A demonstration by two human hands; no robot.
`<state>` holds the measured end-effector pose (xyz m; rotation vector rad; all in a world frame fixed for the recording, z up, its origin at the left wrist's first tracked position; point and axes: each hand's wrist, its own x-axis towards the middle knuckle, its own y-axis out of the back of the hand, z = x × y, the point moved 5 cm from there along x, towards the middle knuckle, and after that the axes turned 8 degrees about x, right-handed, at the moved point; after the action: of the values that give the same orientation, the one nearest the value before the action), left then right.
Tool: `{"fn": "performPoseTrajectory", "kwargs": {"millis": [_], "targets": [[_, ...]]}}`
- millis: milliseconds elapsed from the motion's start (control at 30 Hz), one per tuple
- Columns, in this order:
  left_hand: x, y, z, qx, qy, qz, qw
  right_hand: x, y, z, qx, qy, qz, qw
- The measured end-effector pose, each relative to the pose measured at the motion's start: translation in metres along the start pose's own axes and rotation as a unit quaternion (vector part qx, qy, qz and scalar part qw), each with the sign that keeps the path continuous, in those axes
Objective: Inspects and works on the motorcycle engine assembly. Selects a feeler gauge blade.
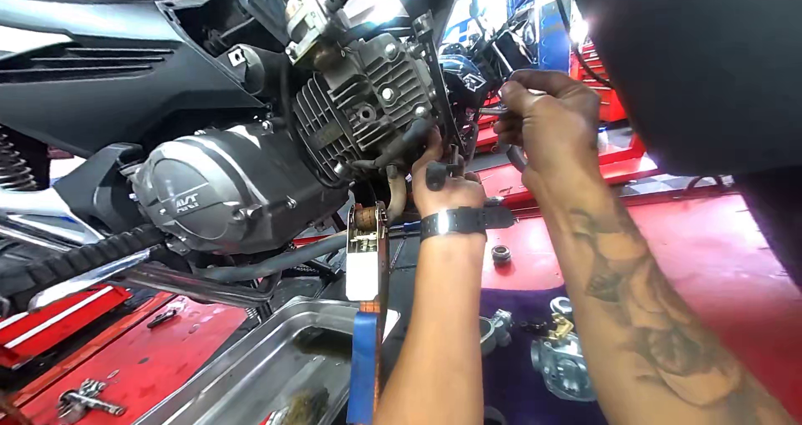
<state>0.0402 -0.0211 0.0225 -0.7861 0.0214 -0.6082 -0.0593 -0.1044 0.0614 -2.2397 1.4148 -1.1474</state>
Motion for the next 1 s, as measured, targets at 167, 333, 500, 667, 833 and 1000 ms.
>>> {"fn": "performPoseTrajectory", "kwargs": {"millis": [167,333,500,667,833,1000], "targets": [[0.002,0.000,0.001,-0.006,-0.003,-0.007,1.000,-0.002,-0.004,-0.001,-0.011,-0.001,-0.007,1.000],[0.002,0.001,0.000,-0.014,-0.006,-0.014,1.000,0.000,-0.002,0.001,-0.011,-0.009,-0.001,1.000],[0.001,0.001,-0.003,-0.045,0.008,-0.008,0.999,0.042,0.022,0.037,0.049,0.078,-0.113,0.989],[-0.001,0.000,-0.001,-0.035,0.010,-0.005,0.999,-0.012,-0.010,-0.008,-0.011,-0.016,0.001,1.000],[0.001,-0.001,0.001,-0.015,-0.011,-0.003,1.000,-0.007,-0.007,-0.004,-0.005,-0.008,-0.018,1.000],[0.000,0.000,0.000,-0.026,0.004,0.016,1.000,-0.001,-0.001,0.002,0.011,0.000,-0.029,1.000]]}}
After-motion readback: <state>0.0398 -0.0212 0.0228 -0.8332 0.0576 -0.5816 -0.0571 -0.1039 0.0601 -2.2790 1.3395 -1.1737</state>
